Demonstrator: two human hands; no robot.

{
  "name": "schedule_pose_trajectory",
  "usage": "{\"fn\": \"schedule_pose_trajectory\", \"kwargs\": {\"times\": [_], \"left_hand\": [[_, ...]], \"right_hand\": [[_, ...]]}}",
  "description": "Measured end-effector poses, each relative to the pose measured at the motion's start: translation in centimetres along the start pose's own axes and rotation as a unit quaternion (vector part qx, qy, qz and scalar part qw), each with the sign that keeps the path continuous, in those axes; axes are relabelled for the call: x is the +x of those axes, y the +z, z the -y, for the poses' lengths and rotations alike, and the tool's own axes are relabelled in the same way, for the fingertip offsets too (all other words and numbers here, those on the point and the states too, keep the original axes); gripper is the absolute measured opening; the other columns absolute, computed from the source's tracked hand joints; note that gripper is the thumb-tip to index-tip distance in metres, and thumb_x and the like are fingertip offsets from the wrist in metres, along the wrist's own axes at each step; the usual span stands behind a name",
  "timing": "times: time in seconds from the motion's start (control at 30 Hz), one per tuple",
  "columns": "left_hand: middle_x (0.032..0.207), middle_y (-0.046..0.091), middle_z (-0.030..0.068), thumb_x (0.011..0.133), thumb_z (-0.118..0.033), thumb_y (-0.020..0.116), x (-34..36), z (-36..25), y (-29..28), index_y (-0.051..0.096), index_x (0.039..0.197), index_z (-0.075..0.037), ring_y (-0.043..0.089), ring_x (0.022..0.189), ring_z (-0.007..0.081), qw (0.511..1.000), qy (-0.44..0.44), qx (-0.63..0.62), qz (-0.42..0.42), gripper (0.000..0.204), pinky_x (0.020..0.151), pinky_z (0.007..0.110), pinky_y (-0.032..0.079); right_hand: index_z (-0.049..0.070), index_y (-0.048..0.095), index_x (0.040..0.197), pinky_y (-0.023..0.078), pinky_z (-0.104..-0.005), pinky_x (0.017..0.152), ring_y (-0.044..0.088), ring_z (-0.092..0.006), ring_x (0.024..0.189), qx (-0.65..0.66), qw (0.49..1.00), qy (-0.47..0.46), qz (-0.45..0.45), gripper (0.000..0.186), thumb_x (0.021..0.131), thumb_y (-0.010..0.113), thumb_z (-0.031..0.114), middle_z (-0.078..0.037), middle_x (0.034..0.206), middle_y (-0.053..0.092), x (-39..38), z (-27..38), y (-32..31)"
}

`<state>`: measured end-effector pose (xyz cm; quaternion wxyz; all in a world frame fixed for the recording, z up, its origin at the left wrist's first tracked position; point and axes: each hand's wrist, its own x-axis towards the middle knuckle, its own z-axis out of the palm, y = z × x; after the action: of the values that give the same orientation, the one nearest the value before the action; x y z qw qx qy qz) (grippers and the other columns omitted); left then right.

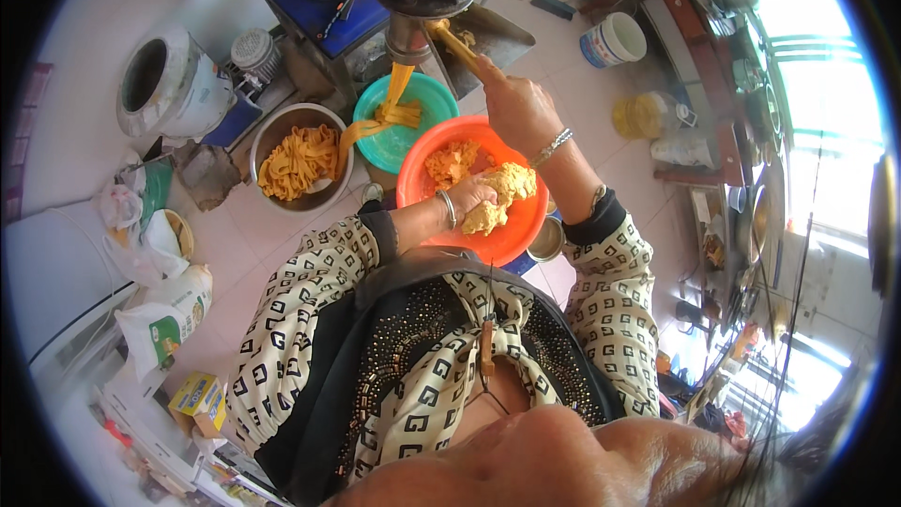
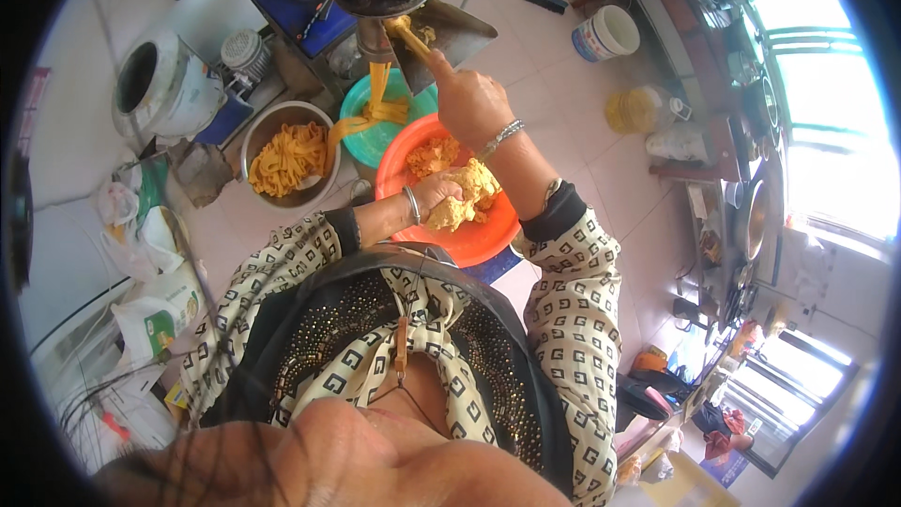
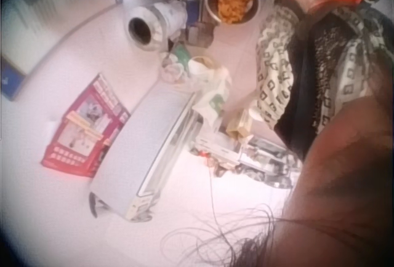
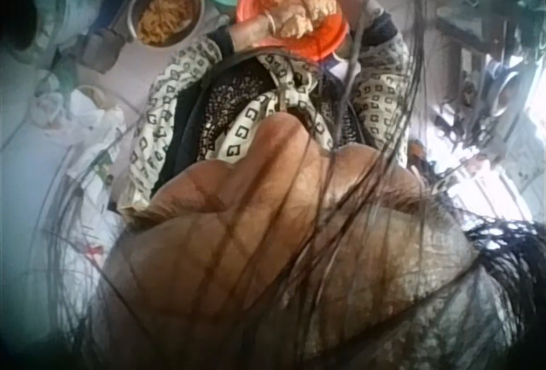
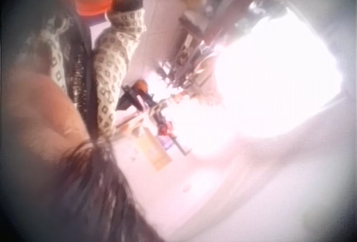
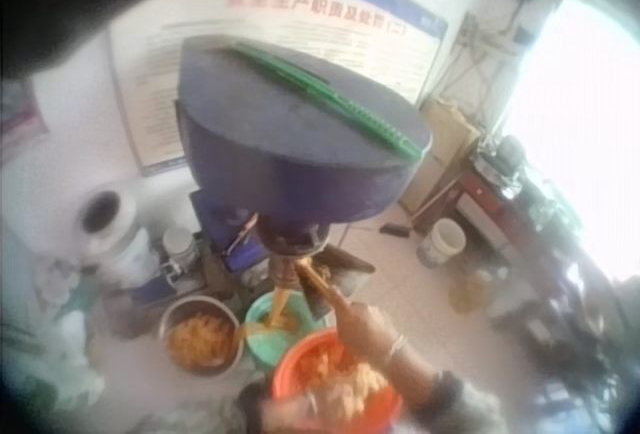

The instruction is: The person feeds a yellow dough mixture into a blue extrusion machine using a wooden stick and their hands. The machine extrudes long noodle strands into a green bowl below. The person repeatedly scoops dough from an orange bowl and pushes it into the machine's hopper.

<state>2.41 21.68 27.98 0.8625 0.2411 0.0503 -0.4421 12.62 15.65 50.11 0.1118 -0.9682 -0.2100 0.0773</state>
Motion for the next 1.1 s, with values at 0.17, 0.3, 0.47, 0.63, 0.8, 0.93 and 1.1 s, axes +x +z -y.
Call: {"fn": "schedule_pose_trajectory", "kwargs": {"times": [0.17, 0.3, 0.47, 0.63, 0.8, 0.93, 1.1], "left_hand": [[0.100, 0.066, 0.0145, 0.081, 0.005, 0.046, 1.1, 1.3, -0.4, 0.050, 0.129, -0.002, 0.068, 0.079, 0.0265, 0.999, 0.006, -0.032, -0.017, 0.050, 0.067, 0.040, 0.059], [0.100, 0.067, 0.0137, 0.083, 0.005, 0.046, 1.7, 2.0, -1.1, 0.051, 0.129, -0.001, 0.069, 0.082, 0.0263, 0.999, -0.011, -0.025, 0.021, 0.046, 0.071, 0.040, 0.059], [0.111, 0.064, 0.0104, 0.086, 0.003, 0.050, -1.9, -1.8, 3.3, 0.044, 0.134, -0.005, 0.067, 0.091, 0.0250, 0.998, -0.057, -0.002, 0.002, 0.049, 0.080, 0.041, 0.058], [0.124, 0.057, 0.0126, 0.092, -0.025, 0.063, 0.0, 1.2, -0.6, 0.042, 0.132, -0.001, 0.064, 0.101, 0.0258, 0.996, -0.065, 0.042, 0.035, 0.050, 0.089, 0.041, 0.053], [0.117, 0.061, 0.0169, 0.093, -0.048, 0.056, -2.9, -0.7, 2.0, 0.045, 0.135, -0.010, 0.067, 0.096, 0.0340, 0.964, -0.166, -0.152, 0.141, 0.058, 0.060, 0.049, 0.060], [0.114, 0.062, 0.0169, 0.088, -0.030, 0.063, -3.7, -0.3, 3.6, 0.037, 0.140, -0.016, 0.069, 0.085, 0.0375, 0.969, -0.137, -0.174, 0.108, 0.060, 0.055, 0.046, 0.061], [0.098, 0.061, 0.0135, 0.078, -0.005, 0.058, -3.3, -0.3, 4.0, 0.035, 0.140, -0.015, 0.065, 0.064, 0.0285, 0.994, -0.097, -0.046, 0.005, 0.067, 0.039, 0.036, 0.050]], "right_hand": [[0.016, 0.042, 0.140, 0.050, -0.0470, 0.067, 0.065, -0.0366, 0.077, -0.015, 1.000, 0.007, -0.018, 0.053, 0.088, 0.050, 0.012, -0.016, 0.078, 0.064, 0.9, -0.6, 1.2], [0.015, 0.043, 0.139, 0.051, -0.0473, 0.066, 0.065, -0.0382, 0.075, -0.020, 0.999, 0.015, -0.022, 0.051, 0.089, 0.050, 0.012, -0.018, 0.077, 0.065, 1.3, -0.7, 1.1], [0.011, 0.050, 0.132, 0.051, -0.0488, 0.066, 0.065, -0.0408, 0.073, 0.110, 0.991, -0.002, -0.073, 0.046, 0.086, 0.053, 0.009, -0.022, 0.073, 0.064, -0.3, -0.8, -0.6], [0.007, 0.057, 0.127, 0.051, -0.0433, 0.067, 0.064, -0.0422, 0.076, 0.186, 0.971, -0.023, -0.148, 0.037, 0.090, 0.055, 0.010, -0.026, 0.079, 0.062, 0.9, -2.1, 1.7], [0.006, 0.057, 0.127, 0.051, -0.0417, 0.069, 0.065, -0.0399, 0.078, 0.198, 0.973, -0.003, -0.121, 0.036, 0.091, 0.055, 0.010, -0.026, 0.084, 0.063, 1.1, -2.7, 1.6], [0.007, 0.059, 0.122, 0.051, -0.0463, 0.068, 0.064, -0.0423, 0.077, 0.232, 0.960, -0.041, -0.153, 0.036, 0.087, 0.054, 0.008, -0.026, 0.081, 0.063, 0.6, -2.4, 0.2], [0.009, 0.060, 0.123, 0.051, -0.0459, 0.068, 0.064, -0.0419, 0.077, 0.208, 0.968, 0.002, -0.142, 0.036, 0.088, 0.055, 0.010, -0.026, 0.081, 0.063, 2.3, -2.3, 1.6]]}}
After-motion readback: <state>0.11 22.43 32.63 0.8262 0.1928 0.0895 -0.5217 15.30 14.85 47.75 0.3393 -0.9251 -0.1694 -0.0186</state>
